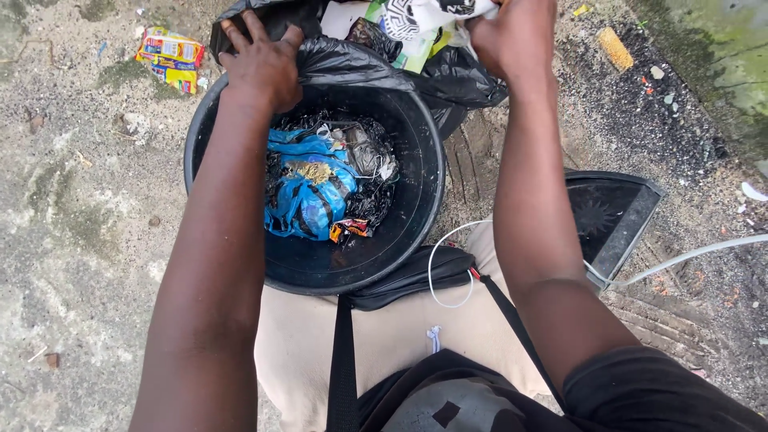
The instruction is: Sort trash from one bin into a trash bag.
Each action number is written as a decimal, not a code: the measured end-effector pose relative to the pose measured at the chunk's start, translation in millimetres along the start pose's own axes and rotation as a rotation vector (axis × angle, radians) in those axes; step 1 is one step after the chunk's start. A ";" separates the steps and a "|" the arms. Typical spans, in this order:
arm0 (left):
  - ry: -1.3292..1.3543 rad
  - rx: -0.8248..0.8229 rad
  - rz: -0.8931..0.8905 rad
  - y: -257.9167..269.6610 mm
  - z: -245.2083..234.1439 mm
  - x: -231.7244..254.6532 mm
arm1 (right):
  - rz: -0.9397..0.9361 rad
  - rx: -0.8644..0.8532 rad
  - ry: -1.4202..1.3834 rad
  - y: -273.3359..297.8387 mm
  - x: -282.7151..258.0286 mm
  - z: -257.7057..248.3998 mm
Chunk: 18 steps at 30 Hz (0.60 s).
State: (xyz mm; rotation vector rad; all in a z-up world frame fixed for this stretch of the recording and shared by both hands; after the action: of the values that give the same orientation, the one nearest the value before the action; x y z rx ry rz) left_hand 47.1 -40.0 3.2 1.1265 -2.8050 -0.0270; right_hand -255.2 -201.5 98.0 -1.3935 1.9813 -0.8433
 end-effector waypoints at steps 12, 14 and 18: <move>-0.018 -0.088 -0.069 3.3 -9.4 15.0 | 0.164 -0.238 -0.017 -8.6 18.1 164.5; -0.029 -0.089 -0.065 9.0 -8.5 15.5 | 0.278 -0.298 -0.034 -7.1 8.5 149.9; -0.012 -0.109 -0.079 10.7 -13.7 19.8 | 0.430 -0.721 -0.289 11.0 21.4 189.5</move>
State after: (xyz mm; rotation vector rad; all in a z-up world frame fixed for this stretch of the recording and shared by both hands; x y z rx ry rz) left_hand 27.1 -45.5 19.6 1.2147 -2.7299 -0.1915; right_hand -125.9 -251.3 -33.5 -1.2551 2.3141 0.2888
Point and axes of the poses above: each hand's wrist, its own y-axis away from the middle knuckle, its own z-axis out of the palm, x = y × z, the point moved 6 cm from there along -y, towards the middle knuckle, and after that the axes turned 15 degrees about -z, right-handed, at the moved point
